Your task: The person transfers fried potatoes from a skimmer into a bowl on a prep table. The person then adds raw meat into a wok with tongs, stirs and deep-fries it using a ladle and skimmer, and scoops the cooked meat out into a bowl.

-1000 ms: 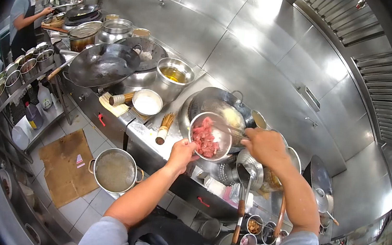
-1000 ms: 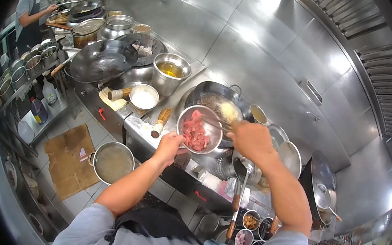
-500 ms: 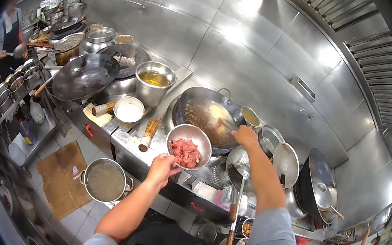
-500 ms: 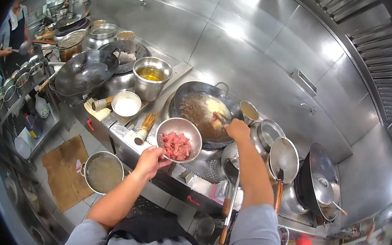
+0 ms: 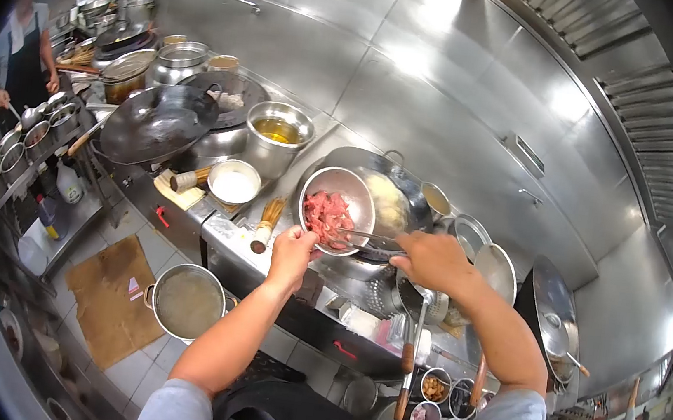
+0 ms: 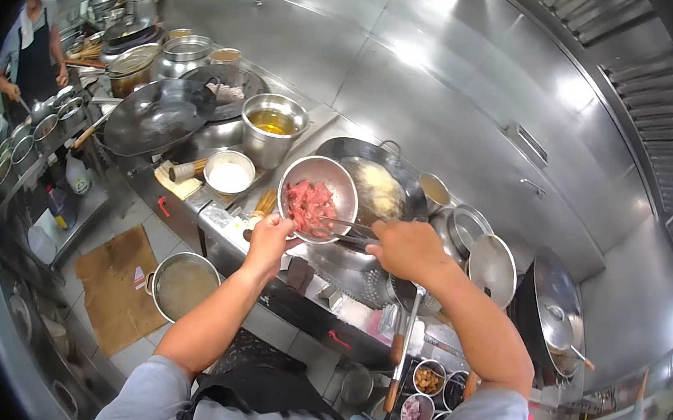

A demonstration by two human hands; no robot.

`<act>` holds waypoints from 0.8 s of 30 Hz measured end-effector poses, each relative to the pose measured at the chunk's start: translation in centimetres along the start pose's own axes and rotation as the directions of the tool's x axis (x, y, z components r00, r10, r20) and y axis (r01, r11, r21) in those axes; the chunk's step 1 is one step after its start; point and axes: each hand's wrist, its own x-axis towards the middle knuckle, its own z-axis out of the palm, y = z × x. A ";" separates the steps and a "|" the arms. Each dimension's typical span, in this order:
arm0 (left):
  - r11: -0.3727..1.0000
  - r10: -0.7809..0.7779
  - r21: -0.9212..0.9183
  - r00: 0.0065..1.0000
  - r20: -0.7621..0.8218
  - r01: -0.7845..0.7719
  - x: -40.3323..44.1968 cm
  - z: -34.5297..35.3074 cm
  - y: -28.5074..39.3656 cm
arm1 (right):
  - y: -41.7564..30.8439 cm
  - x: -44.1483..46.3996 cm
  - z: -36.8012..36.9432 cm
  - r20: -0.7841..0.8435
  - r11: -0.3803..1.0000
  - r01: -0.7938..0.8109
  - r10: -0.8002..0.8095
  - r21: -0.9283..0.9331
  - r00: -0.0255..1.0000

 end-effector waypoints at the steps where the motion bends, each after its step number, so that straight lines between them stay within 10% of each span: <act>1: 1.000 -0.007 0.001 1.000 0.012 0.007 0.3 -0.1 -0.5 | 0.2 -0.3 0.0 0.003 1.000 -0.014 0.014 -0.001 1.000; 7: 0.992 -0.106 -0.063 0.994 0.005 0.106 1.4 0.2 -2.3 | 4.4 -2.4 -1.2 -0.217 0.994 -0.111 0.112 0.017 0.970; 18: 0.972 -0.234 0.001 0.970 -0.061 0.235 -0.7 0.6 -3.9 | 14.7 3.4 10.6 0.048 0.890 -0.443 0.440 0.109 0.896; 20: 0.975 -0.223 -0.016 0.973 -0.061 0.222 -0.9 0.3 -3.7 | 14.6 4.8 13.8 0.062 0.695 -0.676 0.685 0.244 0.726; 24: 0.989 -0.147 0.005 0.986 -0.078 0.148 -0.9 -0.4 -2.2 | 11.9 3.9 8.1 -0.024 0.699 -0.620 0.670 0.358 0.742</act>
